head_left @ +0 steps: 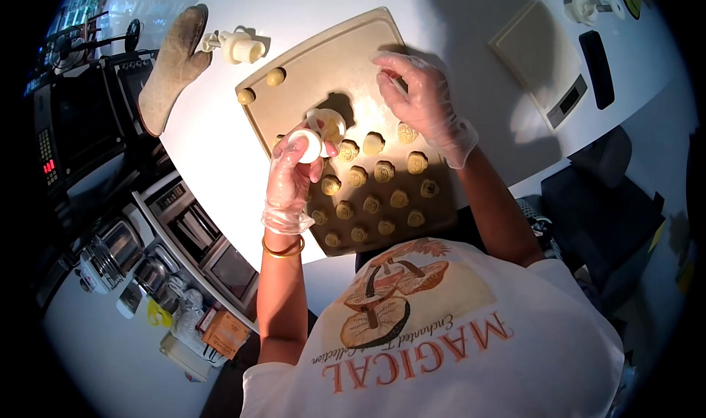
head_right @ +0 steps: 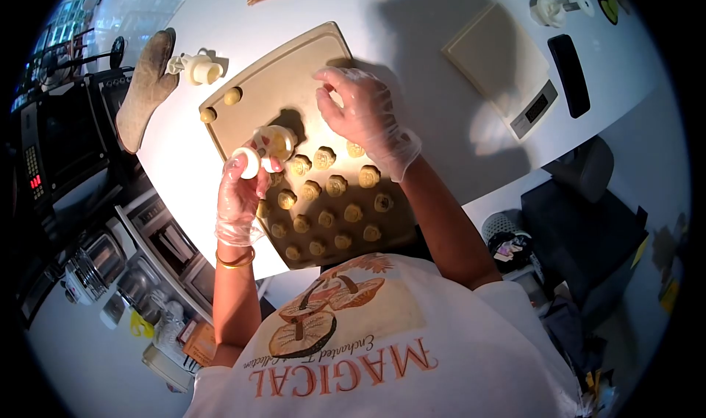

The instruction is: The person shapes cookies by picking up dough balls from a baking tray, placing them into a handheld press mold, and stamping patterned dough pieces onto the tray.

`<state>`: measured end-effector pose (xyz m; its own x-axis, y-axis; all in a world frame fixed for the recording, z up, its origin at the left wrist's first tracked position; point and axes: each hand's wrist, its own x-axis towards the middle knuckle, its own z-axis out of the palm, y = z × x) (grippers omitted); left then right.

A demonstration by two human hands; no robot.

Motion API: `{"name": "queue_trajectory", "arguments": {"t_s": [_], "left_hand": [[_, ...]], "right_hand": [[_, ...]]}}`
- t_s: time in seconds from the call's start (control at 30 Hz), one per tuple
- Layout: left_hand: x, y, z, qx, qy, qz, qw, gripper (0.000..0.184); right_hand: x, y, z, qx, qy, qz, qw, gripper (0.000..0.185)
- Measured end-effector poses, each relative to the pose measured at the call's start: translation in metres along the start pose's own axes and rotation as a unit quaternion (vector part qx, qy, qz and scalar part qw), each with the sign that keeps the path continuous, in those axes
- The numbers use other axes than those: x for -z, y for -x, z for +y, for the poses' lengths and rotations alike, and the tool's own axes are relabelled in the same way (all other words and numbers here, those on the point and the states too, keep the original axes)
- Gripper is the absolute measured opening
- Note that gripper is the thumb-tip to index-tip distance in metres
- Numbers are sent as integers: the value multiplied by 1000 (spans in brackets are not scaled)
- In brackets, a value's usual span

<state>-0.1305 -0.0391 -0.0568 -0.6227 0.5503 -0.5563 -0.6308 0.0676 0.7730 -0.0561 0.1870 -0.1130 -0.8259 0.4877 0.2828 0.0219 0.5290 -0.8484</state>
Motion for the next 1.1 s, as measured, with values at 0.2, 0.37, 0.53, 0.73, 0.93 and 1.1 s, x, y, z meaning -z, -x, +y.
{"name": "queue_trajectory", "arguments": {"t_s": [0.2, 0.37, 0.53, 0.73, 0.93, 1.1], "left_hand": [[3, 1, 2, 5, 4, -8, 1000, 32], [-3, 10, 12, 11, -32, 15, 999, 37], [-1, 32, 21, -136, 59, 20, 989, 69], [43, 74, 35, -159, 44, 48, 985, 84], [30, 69, 49, -160, 49, 100, 981, 91], [18, 65, 52, -158, 183, 54, 969, 99]], "right_hand": [[-10, -8, -8, -10, -20, -18, 1000, 23], [-50, -39, -29, -40, 46, -139, 988, 29], [-111, -84, -42, 88, 126, -280, 948, 31], [-151, -79, -29, 260, 275, -321, 868, 23], [-123, -57, -31, 223, 192, -276, 915, 25], [-63, -38, -52, -290, -451, -239, 810, 22]]}}
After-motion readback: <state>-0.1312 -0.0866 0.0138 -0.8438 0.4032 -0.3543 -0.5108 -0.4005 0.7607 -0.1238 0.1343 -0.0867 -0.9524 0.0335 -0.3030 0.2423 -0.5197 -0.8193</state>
